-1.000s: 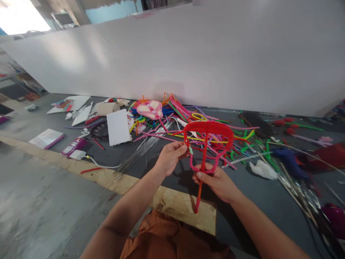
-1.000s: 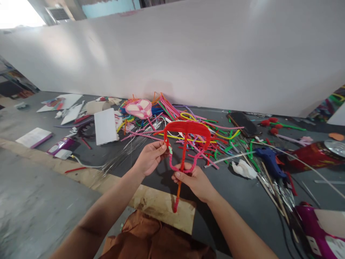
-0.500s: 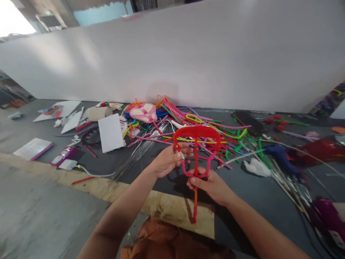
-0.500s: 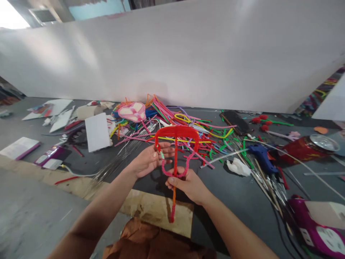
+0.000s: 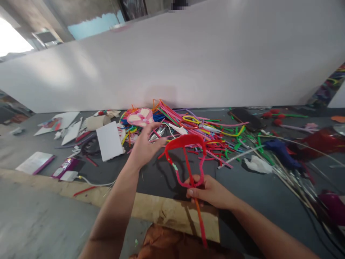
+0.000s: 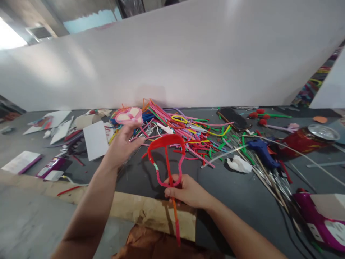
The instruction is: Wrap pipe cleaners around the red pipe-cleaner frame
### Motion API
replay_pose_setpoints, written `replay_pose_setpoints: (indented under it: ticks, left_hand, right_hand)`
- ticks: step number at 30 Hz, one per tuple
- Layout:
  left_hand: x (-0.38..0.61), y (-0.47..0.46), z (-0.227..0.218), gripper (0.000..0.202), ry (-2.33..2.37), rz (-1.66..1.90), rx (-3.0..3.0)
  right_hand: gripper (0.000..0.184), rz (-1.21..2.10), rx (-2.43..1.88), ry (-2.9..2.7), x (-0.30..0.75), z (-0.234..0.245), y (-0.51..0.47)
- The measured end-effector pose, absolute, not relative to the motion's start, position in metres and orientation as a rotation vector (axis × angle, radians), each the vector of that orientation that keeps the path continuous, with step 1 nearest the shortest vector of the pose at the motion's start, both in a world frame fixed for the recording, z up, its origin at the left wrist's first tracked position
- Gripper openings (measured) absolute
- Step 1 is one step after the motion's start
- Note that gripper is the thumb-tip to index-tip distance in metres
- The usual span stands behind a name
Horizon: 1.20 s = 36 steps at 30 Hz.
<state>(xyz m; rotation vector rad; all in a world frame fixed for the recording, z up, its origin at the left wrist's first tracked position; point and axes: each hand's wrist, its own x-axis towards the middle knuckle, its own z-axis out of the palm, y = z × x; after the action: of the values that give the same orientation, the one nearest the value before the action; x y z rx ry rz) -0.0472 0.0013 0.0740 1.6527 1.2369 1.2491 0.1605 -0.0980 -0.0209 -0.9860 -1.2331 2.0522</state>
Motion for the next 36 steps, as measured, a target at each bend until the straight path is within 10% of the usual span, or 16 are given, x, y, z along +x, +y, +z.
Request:
replay_pose_setpoints:
  ticks: [15, 22, 36]
  left_hand:
    - [0.002, 0.027, 0.079, 0.013, 0.662, 0.091, 2.010]
    - [0.009, 0.031, 0.055, 0.025, 0.544, 0.015, 2.002]
    - [0.021, 0.032, 0.039, 0.026, 0.553, -0.047, 1.808]
  right_hand:
    - [0.035, 2.062, -0.911, -1.418, 0.193, -0.020, -0.082]
    - [0.025, 1.533, -1.006, -1.055, 0.196, -0.015, -0.073]
    - [0.024, 1.475, -1.156, -1.018, 0.191, -0.007, -0.075]
